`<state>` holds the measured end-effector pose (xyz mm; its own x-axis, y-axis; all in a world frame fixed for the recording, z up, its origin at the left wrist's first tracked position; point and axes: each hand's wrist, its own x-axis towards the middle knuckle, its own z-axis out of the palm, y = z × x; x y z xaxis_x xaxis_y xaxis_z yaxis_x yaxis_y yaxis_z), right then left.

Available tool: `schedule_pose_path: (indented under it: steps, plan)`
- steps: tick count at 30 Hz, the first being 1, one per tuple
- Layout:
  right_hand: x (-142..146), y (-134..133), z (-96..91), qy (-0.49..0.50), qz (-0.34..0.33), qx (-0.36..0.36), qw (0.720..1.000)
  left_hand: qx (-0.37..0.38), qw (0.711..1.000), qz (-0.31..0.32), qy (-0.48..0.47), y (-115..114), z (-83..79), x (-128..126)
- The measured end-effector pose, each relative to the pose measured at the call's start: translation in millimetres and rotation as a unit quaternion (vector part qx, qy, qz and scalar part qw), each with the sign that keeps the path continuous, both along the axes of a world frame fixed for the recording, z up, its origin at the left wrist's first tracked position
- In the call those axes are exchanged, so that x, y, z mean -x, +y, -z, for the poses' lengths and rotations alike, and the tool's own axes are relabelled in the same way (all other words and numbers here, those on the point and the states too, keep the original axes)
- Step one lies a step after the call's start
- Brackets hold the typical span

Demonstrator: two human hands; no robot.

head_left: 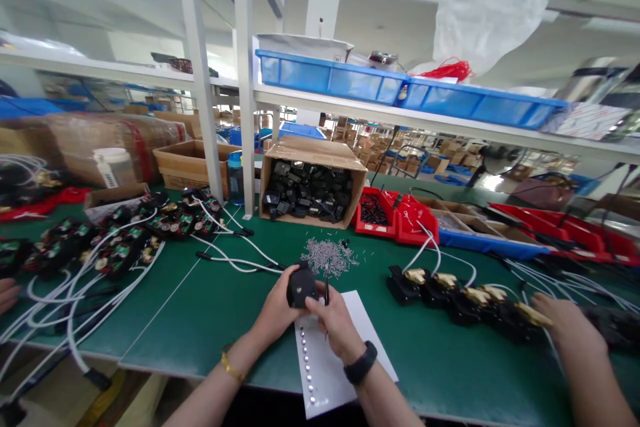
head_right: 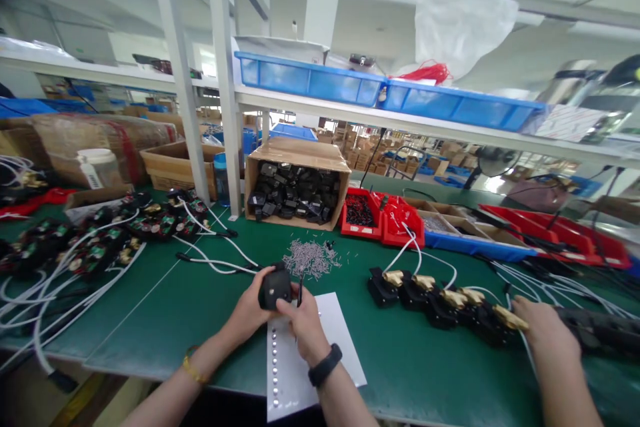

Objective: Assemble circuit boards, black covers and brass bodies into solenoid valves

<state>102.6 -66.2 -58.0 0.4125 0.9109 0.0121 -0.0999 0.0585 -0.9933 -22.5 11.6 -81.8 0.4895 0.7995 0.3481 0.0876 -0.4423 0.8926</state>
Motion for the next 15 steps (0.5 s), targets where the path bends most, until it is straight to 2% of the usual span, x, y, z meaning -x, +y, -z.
schedule_pose_path:
  steps: [2,3,4,5,6,7,8,9,10,11,12,13,15]
  plan:
    - [-6,-5,1.5,-0.118,0.002,-0.047,0.992,0.0,0.999,-0.019,-0.026,-7,5.7,19]
    - [-10,-9,3.9,-0.227,-0.002,-0.07,0.971,0.025,0.997,-0.049,-0.048,-8,8.3,31]
    - [-15,-13,7.1,-0.363,-0.009,-0.09,0.928,0.059,0.991,-0.101,-0.057,-8,9.2,42]
    - [-19,-17,10.6,-0.509,-0.02,-0.106,0.854,0.077,0.982,-0.162,-0.05,-5,7.4,52]
    - [-24,-21,14.0,-0.639,-0.034,-0.117,0.76,0.073,0.978,-0.193,-0.036,-1,2.0,59]
    - [-27,-26,16.8,-0.733,-0.05,-0.122,0.667,0.05,0.977,-0.208,-0.014,4,-7.0,62]
    - [-30,-31,18.5,-0.787,-0.066,-0.124,0.6,0.01,0.979,-0.203,0.015,11,-19.3,61]
    - [-31,-36,19.1,-0.816,-0.08,-0.123,0.559,-0.04,0.982,-0.179,0.054,19,-33.6,55]
    - [-33,-40,18.5,-0.825,-0.091,-0.117,0.545,-0.09,0.981,-0.144,0.098,28,-48.2,45]
    - [-34,-44,16.9,-0.818,-0.102,-0.106,0.557,-0.134,0.974,-0.105,0.149,40,-61.6,31]
    - [-37,-46,14.4,-0.793,-0.112,-0.09,0.592,-0.163,0.96,-0.063,0.219,52,-72.1,15]
    - [-42,-47,11.6,-0.745,-0.112,-0.064,0.654,-0.164,0.954,-0.038,0.247,66,-78.5,-2]
    - [-57,-40,6.2,-0.61,-0.07,0.017,0.789,-0.15,0.943,-0.003,0.297,95,-78.4,-36]
